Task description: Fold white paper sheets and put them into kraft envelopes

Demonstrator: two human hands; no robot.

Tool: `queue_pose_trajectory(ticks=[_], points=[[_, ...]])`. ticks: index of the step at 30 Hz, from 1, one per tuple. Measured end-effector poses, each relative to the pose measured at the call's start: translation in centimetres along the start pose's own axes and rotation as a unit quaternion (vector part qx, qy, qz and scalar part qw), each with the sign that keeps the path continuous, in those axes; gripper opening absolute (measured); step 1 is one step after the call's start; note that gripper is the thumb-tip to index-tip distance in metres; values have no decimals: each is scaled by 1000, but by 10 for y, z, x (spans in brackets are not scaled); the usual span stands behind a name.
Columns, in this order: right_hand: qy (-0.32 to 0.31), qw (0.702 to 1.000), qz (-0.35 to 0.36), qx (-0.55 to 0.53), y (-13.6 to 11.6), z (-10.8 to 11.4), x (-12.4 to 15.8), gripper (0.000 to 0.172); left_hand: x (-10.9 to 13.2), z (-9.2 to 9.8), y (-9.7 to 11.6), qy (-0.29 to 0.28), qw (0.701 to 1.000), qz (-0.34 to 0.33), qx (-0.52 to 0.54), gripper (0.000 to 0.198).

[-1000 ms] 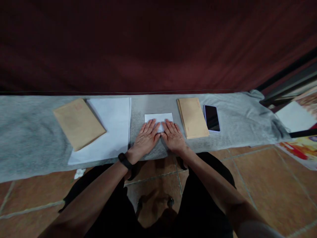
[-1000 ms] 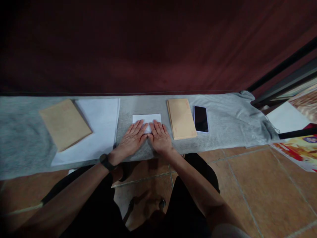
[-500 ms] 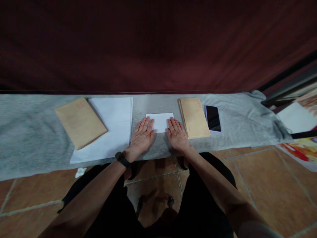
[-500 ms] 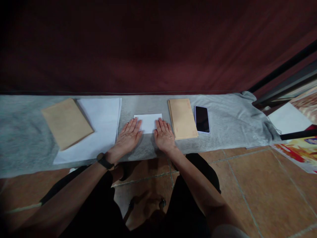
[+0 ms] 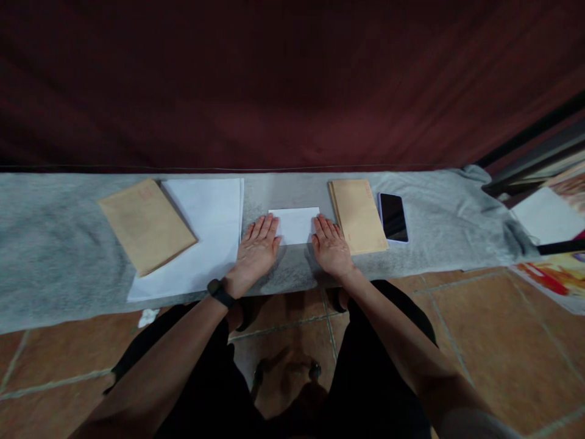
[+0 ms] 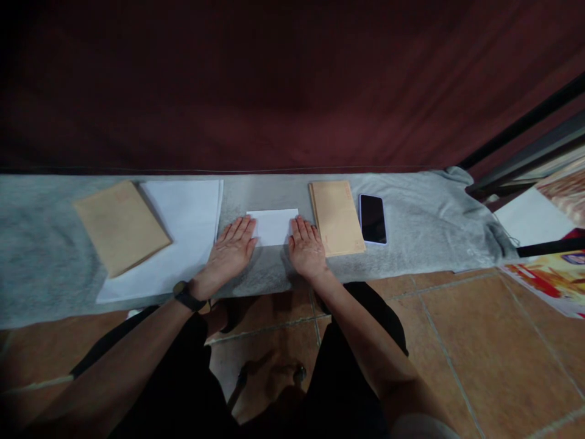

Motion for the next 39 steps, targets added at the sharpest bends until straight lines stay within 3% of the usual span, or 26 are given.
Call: queue_pose_trajectory(ticks=[10, 14, 17, 19, 25, 32, 39], points=[[-9, 1000, 9, 18, -3, 2, -1, 56, -5, 6, 4, 8, 1000, -1, 1, 55], [-10, 1000, 9, 17, -4, 2, -1, 56, 2, 5, 32, -14, 996, -79, 25, 54], [-11, 1000, 11, 15, -3, 3, -1, 55, 16, -4, 57, -48, 985, -163, 30, 55], [-14, 1000, 12, 16, -2, 3, -1, 56, 23, -11, 64, -61, 981, -185, 16, 58], [3, 1000, 23, -18, -4, 9, -4, 56, 28, -18, 59, -67, 984, -164, -24, 62], [-20, 987, 140, -75, -52, -5, 6, 60, 25, -24, 47, -81, 988, -125, -26, 60], [-9, 995, 99, -23, -42, -11, 16, 67, 26, -18, 35, -56, 992, -102, -41, 61]])
Point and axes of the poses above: each hand's wrist, its own x-axis away from the middle knuckle, its own z-axis out of the back of the hand, y = z × x, the point moved 9 cm from there along -x, towards the middle knuckle, and after that the axes turned 10 degrees about z, right-handed, at the moved point
